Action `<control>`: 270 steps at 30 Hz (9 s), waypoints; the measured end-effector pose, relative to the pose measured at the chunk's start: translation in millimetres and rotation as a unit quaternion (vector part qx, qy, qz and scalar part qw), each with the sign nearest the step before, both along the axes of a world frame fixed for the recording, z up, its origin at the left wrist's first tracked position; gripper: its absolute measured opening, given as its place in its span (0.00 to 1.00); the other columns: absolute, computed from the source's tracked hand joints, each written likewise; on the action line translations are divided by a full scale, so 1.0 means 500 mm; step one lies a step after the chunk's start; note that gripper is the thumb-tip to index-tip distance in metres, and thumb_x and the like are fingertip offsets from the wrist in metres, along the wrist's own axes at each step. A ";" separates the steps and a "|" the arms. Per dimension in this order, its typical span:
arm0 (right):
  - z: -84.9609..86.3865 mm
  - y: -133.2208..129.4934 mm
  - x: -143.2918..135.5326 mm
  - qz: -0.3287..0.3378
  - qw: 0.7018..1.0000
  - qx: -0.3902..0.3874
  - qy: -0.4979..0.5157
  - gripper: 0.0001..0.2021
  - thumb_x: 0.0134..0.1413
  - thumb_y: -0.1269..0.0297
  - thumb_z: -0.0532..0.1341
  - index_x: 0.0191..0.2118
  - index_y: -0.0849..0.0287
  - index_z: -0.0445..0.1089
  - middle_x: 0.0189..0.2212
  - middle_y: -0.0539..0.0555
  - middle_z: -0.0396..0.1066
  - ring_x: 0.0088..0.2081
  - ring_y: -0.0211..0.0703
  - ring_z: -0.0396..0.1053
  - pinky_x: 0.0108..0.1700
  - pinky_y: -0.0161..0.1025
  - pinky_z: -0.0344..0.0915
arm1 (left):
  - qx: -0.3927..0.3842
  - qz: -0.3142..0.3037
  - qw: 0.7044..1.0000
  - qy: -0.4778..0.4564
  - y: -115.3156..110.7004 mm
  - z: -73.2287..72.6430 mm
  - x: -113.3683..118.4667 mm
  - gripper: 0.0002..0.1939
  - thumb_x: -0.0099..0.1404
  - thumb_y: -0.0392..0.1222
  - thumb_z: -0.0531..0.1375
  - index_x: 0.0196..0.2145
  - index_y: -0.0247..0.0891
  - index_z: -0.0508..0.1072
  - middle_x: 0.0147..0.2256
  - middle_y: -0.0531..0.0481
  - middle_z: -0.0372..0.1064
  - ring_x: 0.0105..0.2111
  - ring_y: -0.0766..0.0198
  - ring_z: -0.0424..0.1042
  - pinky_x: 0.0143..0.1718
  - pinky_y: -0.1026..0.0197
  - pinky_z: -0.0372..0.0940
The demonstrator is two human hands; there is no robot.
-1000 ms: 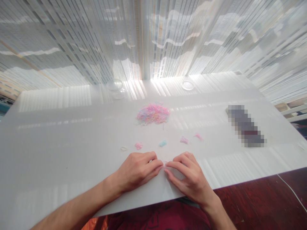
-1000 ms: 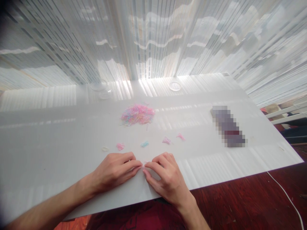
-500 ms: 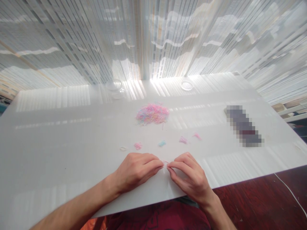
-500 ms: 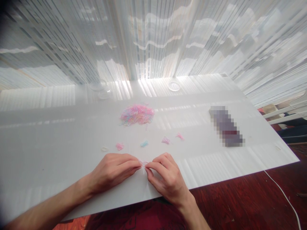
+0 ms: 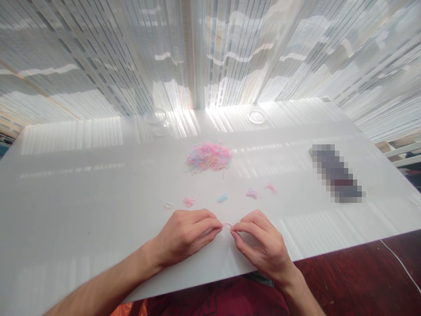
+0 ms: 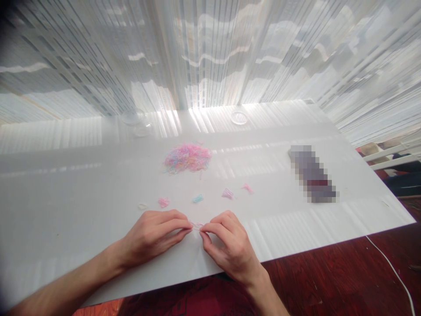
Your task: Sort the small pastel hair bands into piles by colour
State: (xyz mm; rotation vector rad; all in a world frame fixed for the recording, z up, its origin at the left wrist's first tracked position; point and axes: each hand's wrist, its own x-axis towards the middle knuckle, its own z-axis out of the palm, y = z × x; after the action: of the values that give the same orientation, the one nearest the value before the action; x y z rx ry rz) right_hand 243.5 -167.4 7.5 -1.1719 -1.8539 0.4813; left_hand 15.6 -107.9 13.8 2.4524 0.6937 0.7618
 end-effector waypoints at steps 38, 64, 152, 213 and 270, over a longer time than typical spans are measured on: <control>-0.008 -0.005 0.004 0.008 1.000 -0.017 0.003 0.06 0.61 0.75 0.65 0.42 0.60 0.74 0.32 0.54 0.74 0.34 0.41 0.70 0.36 0.38 0.71 | 0.047 -0.013 0.999 -0.003 0.006 0.009 0.002 0.03 0.73 0.33 0.59 0.42 0.36 0.73 0.35 0.51 0.79 0.31 0.64 0.77 0.31 0.63 0.67; -0.019 -0.009 0.006 0.019 1.000 -0.015 -0.004 0.07 0.61 0.76 0.65 0.43 0.59 0.74 0.32 0.54 0.74 0.34 0.42 0.70 0.35 0.40 0.70 | 0.057 -0.006 0.998 -0.016 0.001 -0.002 0.001 0.07 0.70 0.36 0.63 0.46 0.36 0.73 0.37 0.50 0.81 0.33 0.62 0.81 0.32 0.63 0.71; -0.011 -0.003 0.000 -0.048 0.992 -0.042 -0.111 0.06 0.65 0.74 0.59 0.36 0.56 0.67 0.31 0.51 0.70 0.34 0.42 0.68 0.36 0.40 0.66 | 0.144 0.013 0.989 0.035 0.024 0.007 -0.042 0.05 0.74 0.37 0.57 0.41 0.39 0.74 0.31 0.54 0.74 0.24 0.66 0.72 0.24 0.62 0.64; -0.007 0.026 -0.047 0.008 1.000 0.002 0.008 0.08 0.61 0.78 0.62 0.40 0.57 0.71 0.31 0.51 0.71 0.33 0.39 0.71 0.34 0.36 0.70 | -0.143 0.179 0.959 0.165 0.074 0.063 -0.102 0.10 0.68 0.46 0.59 0.32 0.41 0.77 0.25 0.57 0.70 0.23 0.69 0.68 0.26 0.67 0.59; -0.022 0.036 0.079 -0.202 0.970 0.008 -0.133 0.03 0.68 0.70 0.59 0.42 0.57 0.70 0.36 0.55 0.73 0.41 0.48 0.69 0.44 0.45 0.69 | -0.019 -0.101 0.994 0.020 -0.016 -0.007 0.013 0.07 0.73 0.37 0.57 0.35 0.39 0.73 0.23 0.56 0.67 0.19 0.67 0.64 0.21 0.60 0.54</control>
State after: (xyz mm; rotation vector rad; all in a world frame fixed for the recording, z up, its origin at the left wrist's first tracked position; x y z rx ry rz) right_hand 282.9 -149.4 -3.4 -1.6182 -1.7644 0.0793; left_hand 22.3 -115.9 10.4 2.4625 0.4605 0.6160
